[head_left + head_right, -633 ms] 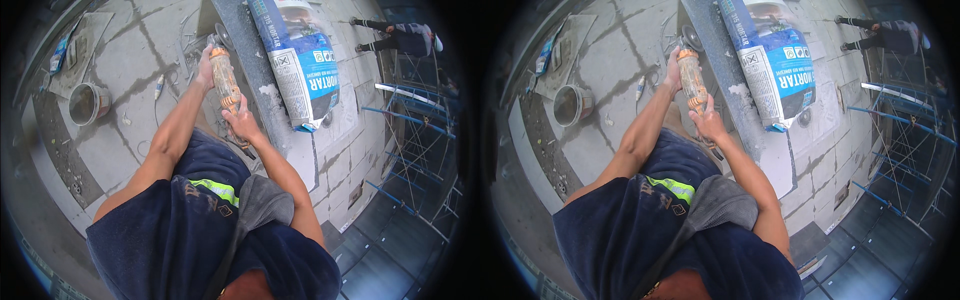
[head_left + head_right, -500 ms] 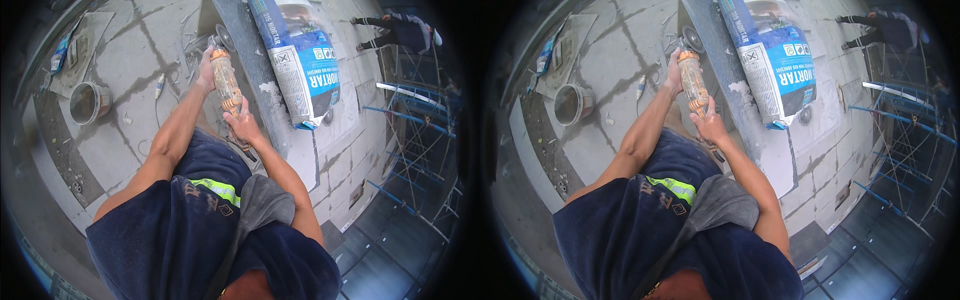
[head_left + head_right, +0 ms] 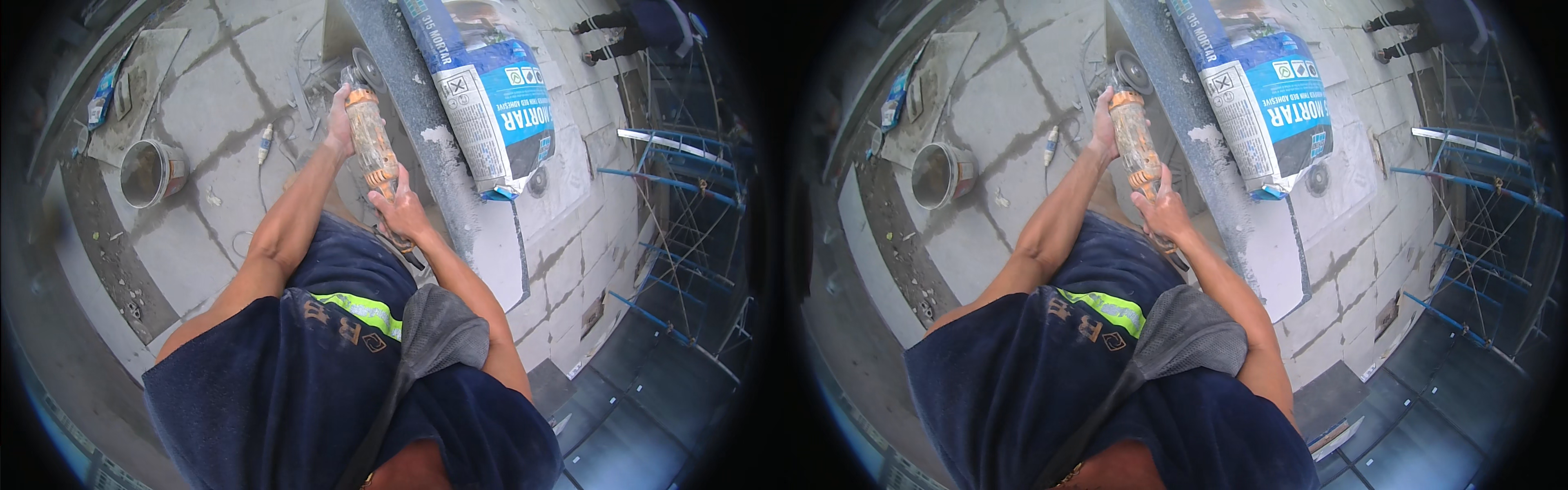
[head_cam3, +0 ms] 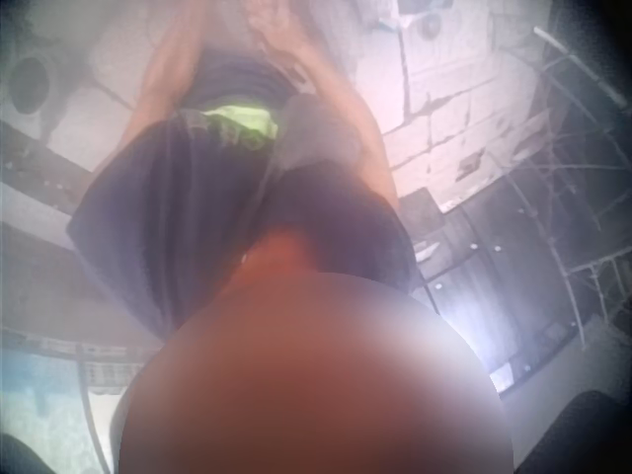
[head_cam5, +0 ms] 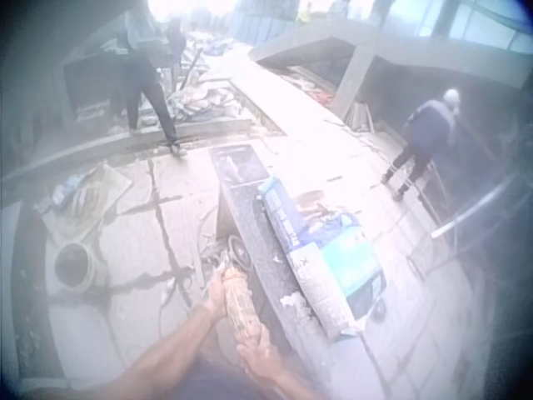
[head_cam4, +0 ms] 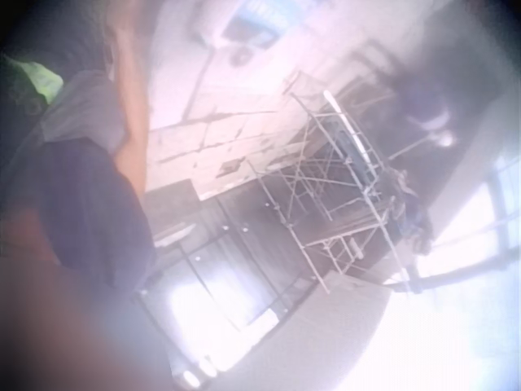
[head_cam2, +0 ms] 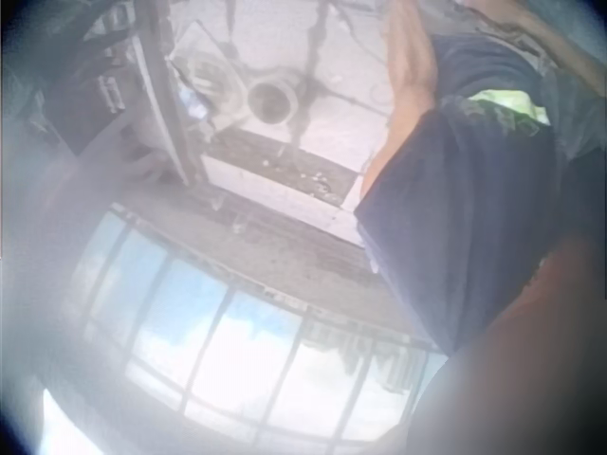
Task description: The person uses an angle grinder to cut a large rectangular tile on a construction site floor. Another worker assists by holding the tile steady during the cut. The person completes the cut and hands the grinder to the coworker.
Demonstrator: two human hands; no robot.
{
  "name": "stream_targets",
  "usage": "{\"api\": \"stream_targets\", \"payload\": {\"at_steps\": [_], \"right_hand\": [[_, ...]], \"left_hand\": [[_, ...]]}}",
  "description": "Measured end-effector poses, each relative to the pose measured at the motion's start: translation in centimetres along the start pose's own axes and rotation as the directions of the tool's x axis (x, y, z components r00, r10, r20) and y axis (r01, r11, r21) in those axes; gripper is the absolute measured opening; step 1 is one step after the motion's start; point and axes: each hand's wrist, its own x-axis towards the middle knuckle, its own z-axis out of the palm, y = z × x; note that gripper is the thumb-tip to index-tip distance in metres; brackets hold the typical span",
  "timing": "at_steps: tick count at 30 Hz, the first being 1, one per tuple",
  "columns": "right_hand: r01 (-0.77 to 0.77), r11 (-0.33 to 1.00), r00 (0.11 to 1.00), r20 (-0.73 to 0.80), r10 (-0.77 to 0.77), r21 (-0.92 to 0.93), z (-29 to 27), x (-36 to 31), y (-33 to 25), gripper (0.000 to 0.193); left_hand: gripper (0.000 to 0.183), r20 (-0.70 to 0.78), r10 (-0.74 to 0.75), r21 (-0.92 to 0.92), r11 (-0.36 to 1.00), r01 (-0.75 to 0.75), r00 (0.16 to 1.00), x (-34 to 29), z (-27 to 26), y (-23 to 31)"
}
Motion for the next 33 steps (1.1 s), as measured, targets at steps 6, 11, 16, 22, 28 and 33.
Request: {"api": "stream_targets", "payload": {"at_steps": [6, 11, 16, 22, 28, 33], "right_hand": [[0.068, 0.987, 0.997, 0.041, -0.063, -0.144, 0.1, -0.9, -0.8, 0.093], [0.146, 0.978, 0.977, 0.174, -0.120, -0.147, 1.2, -1.4, -1.6, 0.099], [0.218, 0.964, 0.937, 0.308, -0.164, -0.152, 2.1, -1.2, -0.7, 0.105], [0.446, 0.887, 0.889, 0.171, -0.424, -0.121, 4.6, -2.3, 1.1, 0.102], [0.384, 0.923, 0.910, 0.182, -0.373, -0.033, 5.7, -3.5, 1.0, 0.100], [0.354, 0.927, 0.934, 0.111, -0.341, -0.128, 6.9, 0.0, -2.6, 0.099]], "left_hand": [[0.072, -0.001, 0.087, -0.101, 0.991, -0.086, 0.996, -2.6, -0.3, 0.4], [0.076, -0.081, 0.149, -0.063, 0.986, -0.154, 0.985, -7.1, -1.6, 2.8], [0.080, -0.106, 0.257, -0.090, 0.960, -0.266, 0.961, -10.9, -2.1, 3.8], [0.083, -0.089, 0.339, -0.083, 0.934, -0.347, 0.936, -15.7, -2.9, 2.7], [0.083, -0.154, 0.385, -0.095, 0.911, -0.401, 0.910, -17.4, -3.1, 2.5], [0.079, -0.107, 0.315, -0.137, 0.935, -0.328, 0.943, -13.6, -4.5, 6.7]]}}
